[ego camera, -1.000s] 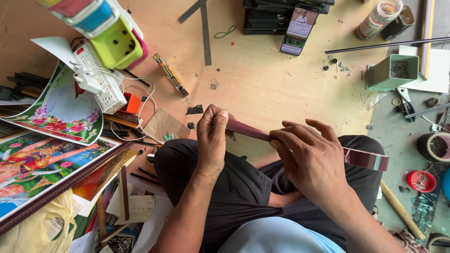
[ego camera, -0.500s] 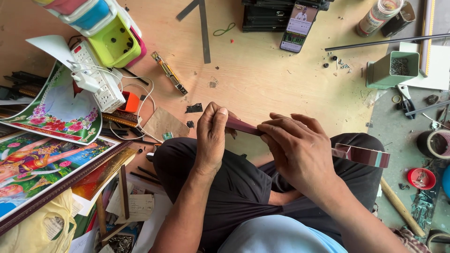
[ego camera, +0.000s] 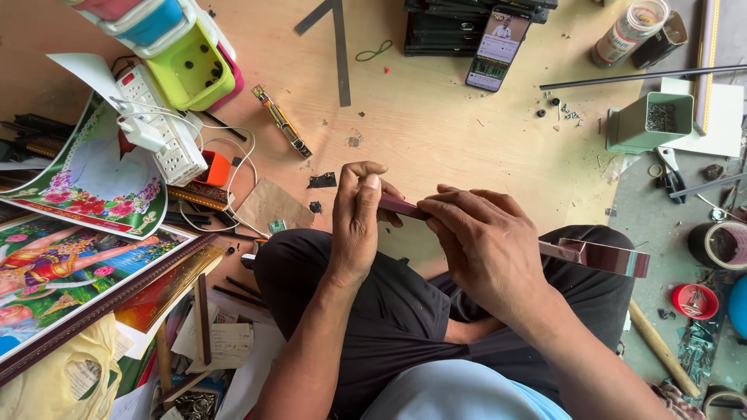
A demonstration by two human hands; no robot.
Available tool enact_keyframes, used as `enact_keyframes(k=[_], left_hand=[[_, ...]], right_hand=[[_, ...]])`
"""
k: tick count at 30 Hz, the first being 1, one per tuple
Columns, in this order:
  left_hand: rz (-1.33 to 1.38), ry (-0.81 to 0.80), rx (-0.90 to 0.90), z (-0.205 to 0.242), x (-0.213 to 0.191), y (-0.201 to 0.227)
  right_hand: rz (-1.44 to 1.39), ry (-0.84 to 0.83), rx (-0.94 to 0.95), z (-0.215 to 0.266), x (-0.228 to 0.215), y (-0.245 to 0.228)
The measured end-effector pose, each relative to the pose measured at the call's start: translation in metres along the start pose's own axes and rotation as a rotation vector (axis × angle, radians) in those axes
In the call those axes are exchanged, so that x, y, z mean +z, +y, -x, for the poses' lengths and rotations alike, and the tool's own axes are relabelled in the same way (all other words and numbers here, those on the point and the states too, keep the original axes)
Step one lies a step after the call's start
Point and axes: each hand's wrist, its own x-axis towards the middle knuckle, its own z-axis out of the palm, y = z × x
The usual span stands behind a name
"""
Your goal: Applying decorative tape and cleaning a picture frame.
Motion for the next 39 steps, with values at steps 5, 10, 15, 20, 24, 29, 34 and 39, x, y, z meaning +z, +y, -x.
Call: enact_keyframes(k=[5, 10, 15, 20, 24, 29, 34, 39], left_hand=[[-0.083, -0.028, 0.018, 0.000, -0.003, -0.004], [-0.169, -0.076, 0.055, 0.001, -0.002, -0.003], [-0.120, -0.059, 0.090, 0.003, 0.000, -0.002], [-0.116, -0.077, 0.096, 0.004, 0.000, -0.004], [-0.100, -0.081, 0.133, 0.005, -0.004, -0.011], [-0.098, -0.070, 0.120, 0.008, -0.001, -0.011], [-0.062, -0.047, 0.133, 0.005, 0.001, -0.013], [-0.010, -0.049, 0.104, 0.007, 0.000, -0.016]], right_hand=[[0.051, 0.019, 0.016, 0.003, 0.003, 0.003], [-0.070, -0.030, 0.017, -0.004, 0.007, 0.003], [-0.084, -0.075, -0.047, -0.016, 0.017, -0.002], [0.023, -0.109, -0.012, -0.015, 0.017, -0.006], [-0.036, -0.067, 0.089, -0.013, 0.020, -0.008], [-0.120, -0.051, 0.117, -0.014, 0.022, -0.010], [-0.075, -0.063, -0.070, -0.020, 0.024, -0.005], [-0.056, -0.101, -0.064, -0.021, 0.021, -0.009]])
